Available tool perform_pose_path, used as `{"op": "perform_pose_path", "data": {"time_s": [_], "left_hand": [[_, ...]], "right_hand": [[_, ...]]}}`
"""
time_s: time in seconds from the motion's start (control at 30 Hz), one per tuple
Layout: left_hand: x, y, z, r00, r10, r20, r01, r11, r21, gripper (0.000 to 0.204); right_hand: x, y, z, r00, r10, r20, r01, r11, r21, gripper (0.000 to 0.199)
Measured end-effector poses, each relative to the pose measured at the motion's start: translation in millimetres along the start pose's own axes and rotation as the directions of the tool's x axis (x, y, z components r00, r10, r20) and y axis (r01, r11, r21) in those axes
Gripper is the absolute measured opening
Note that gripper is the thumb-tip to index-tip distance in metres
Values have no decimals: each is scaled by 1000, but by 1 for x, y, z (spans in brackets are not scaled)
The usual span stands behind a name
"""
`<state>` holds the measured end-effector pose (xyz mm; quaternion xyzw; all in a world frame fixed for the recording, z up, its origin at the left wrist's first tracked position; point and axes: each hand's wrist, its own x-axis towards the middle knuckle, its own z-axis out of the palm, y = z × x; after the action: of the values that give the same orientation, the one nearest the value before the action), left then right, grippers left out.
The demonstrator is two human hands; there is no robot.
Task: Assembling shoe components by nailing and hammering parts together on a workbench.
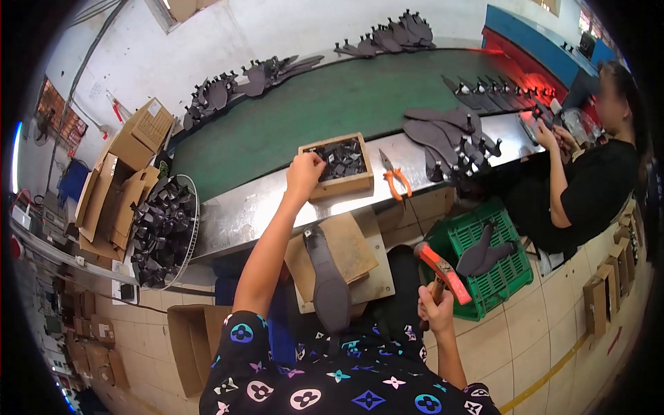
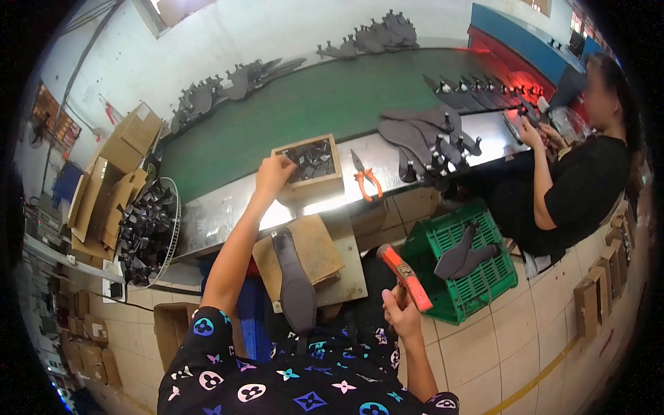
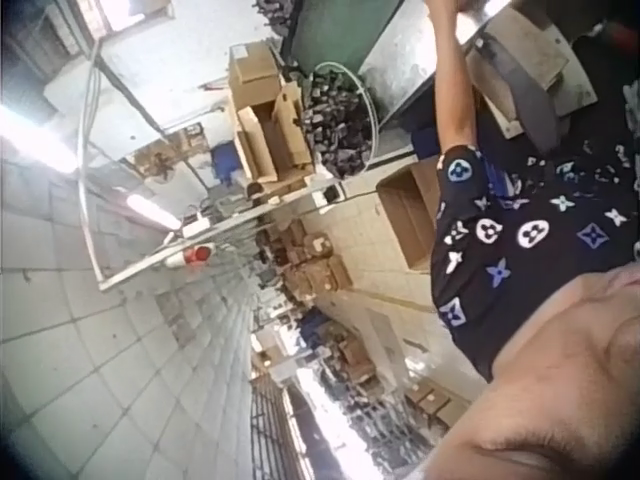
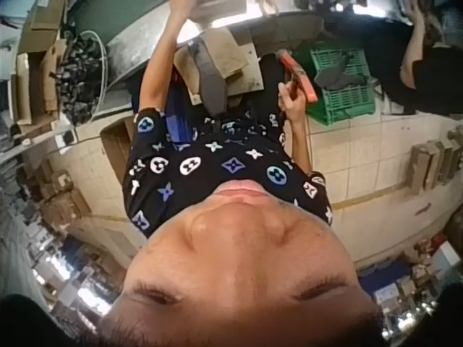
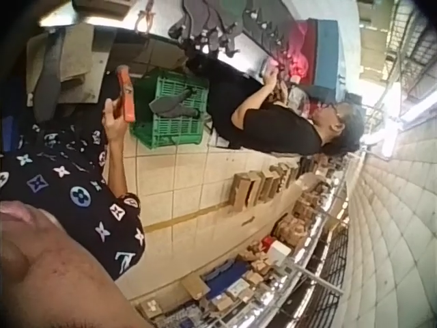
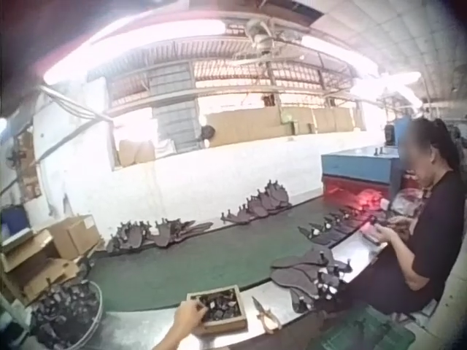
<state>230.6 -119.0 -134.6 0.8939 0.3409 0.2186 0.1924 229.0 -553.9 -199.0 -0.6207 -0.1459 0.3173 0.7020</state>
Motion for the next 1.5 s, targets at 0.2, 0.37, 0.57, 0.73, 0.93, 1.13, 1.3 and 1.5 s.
{"op": "perform_pose_path", "data": {"time_s": [0.2,0.37,0.57,0.73,0.93,1.13,1.3,1.5], "left_hand": [[-6,9,-5,1000,28,4,-28,1000,4,16],[-74,69,-65,778,594,-205,-599,800,41,10],[-147,100,-132,282,953,-113,-872,303,384,27],[-173,86,-136,247,960,-135,-908,278,315,29],[-199,34,-86,783,502,-366,-547,837,-21,28],[-180,-18,-39,992,58,-112,-102,893,-439,32],[-181,-30,-28,987,117,-107,-152,894,-422,25],[-180,-36,-27,986,140,-90,-167,839,-518,24]], "right_hand": [[15,-18,3,991,-108,84,109,994,4,31],[49,-74,35,923,-343,174,346,938,14,14],[63,-141,102,865,-435,252,402,899,173,21],[50,-146,135,887,-301,350,237,948,214,23],[73,-104,144,859,-346,378,355,934,49,25],[117,-86,162,884,-204,422,334,906,-260,26],[129,-65,174,840,-212,499,390,875,-285,25],[126,-70,180,828,-187,529,435,810,-394,26]]}}
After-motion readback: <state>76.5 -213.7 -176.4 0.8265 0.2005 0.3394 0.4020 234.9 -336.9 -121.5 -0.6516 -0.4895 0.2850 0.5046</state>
